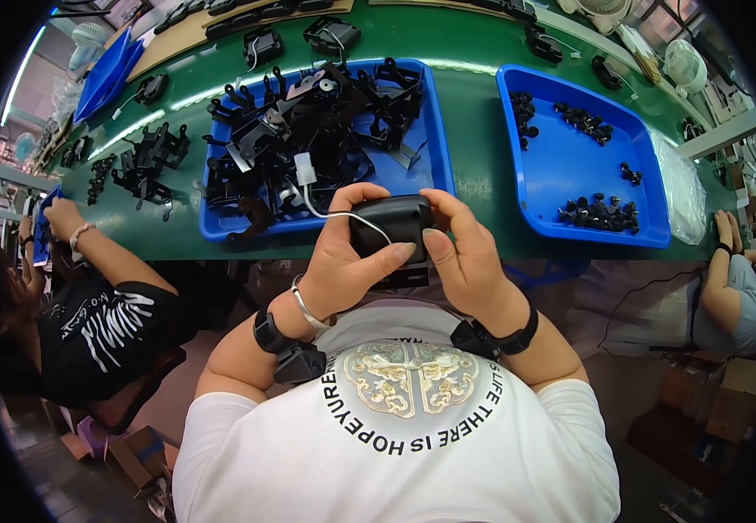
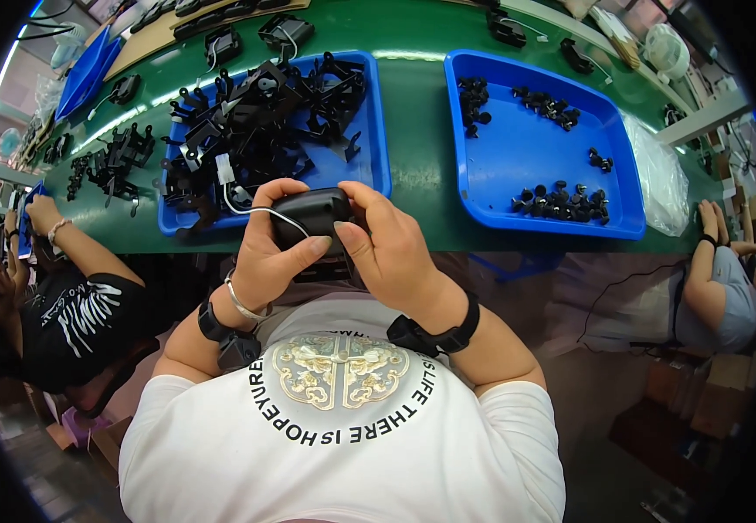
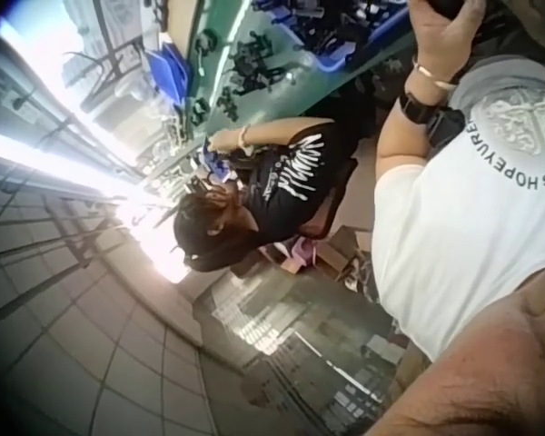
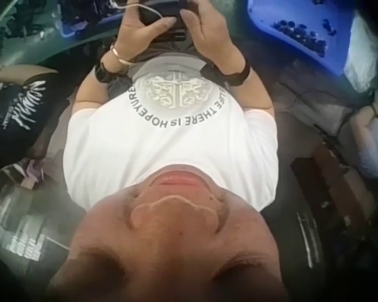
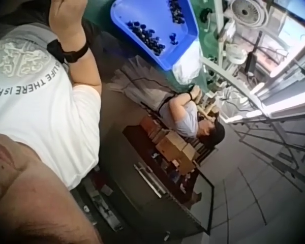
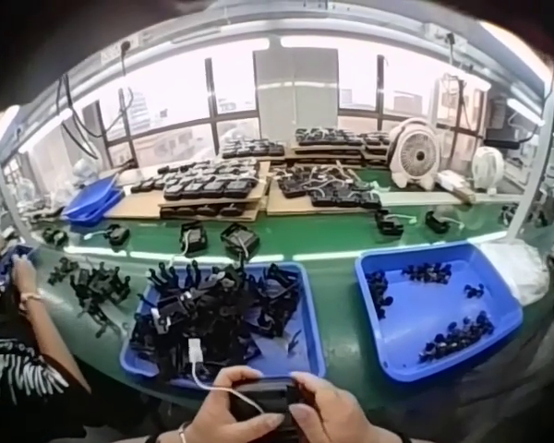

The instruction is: Manually assemble small electronic or hardware components into housing units on a production line.

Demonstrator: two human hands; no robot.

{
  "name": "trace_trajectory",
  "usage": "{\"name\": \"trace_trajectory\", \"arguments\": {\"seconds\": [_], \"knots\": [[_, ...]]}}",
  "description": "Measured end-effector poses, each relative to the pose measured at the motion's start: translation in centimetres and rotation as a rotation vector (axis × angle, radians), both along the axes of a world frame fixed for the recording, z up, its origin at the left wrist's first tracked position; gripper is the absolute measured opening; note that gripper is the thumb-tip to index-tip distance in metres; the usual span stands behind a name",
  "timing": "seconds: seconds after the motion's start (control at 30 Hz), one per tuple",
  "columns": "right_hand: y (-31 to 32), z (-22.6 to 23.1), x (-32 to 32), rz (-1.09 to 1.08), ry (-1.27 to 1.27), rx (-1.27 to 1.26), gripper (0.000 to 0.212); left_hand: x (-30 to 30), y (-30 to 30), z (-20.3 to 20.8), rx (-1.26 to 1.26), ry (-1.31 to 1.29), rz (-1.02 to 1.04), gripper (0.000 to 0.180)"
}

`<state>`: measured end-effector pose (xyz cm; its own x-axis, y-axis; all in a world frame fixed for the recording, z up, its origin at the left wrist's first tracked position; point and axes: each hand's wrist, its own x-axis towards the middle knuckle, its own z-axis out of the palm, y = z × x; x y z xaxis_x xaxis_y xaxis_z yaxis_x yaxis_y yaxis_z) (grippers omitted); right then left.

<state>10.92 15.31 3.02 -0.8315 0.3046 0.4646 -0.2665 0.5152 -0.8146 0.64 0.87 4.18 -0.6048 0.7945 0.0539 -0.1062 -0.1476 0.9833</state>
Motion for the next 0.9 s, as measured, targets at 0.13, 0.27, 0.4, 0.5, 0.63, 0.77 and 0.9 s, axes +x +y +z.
{"name": "trace_trajectory", "arguments": {"seconds": [0.13, 0.27, 0.4, 0.5, 0.63, 0.77, 0.9], "knots": [[0.0, -0.3, 0.1, -0.015, -0.026, -0.101, 0.032, -0.1, 0.2, -0.2, -0.045, 0.254, -0.037, 0.057], [0.5, -0.3, 0.5, 0.0, -0.165, -0.242, 0.034, -0.1, 0.3, -0.3, -0.052, 0.226, -0.041, 0.057], [0.2, 0.2, 0.4, 0.03, -0.052, -0.087, 0.031, -0.1, 0.3, -0.5, -0.057, 0.279, -0.025, 0.058], [0.4, -0.7, 0.8, 0.019, -0.118, -0.317, 0.036, 0.1, 0.3, -0.1, -0.04, 0.278, -0.051, 0.057], [0.9, 0.6, 0.8, 0.137, 0.007, -0.133, 0.036, 0.1, 0.3, 0.1, -0.02, 0.177, -0.081, 0.055], [0.2, -0.3, 1.1, -0.017, -0.114, -0.222, 0.046, 0.2, 0.2, 0.0, -0.055, 0.234, -0.069, 0.055], [0.9, 0.3, 0.9, 0.126, 0.052, -0.146, 0.042, 0.4, 0.3, 0.5, -0.041, 0.213, -0.084, 0.055]]}}
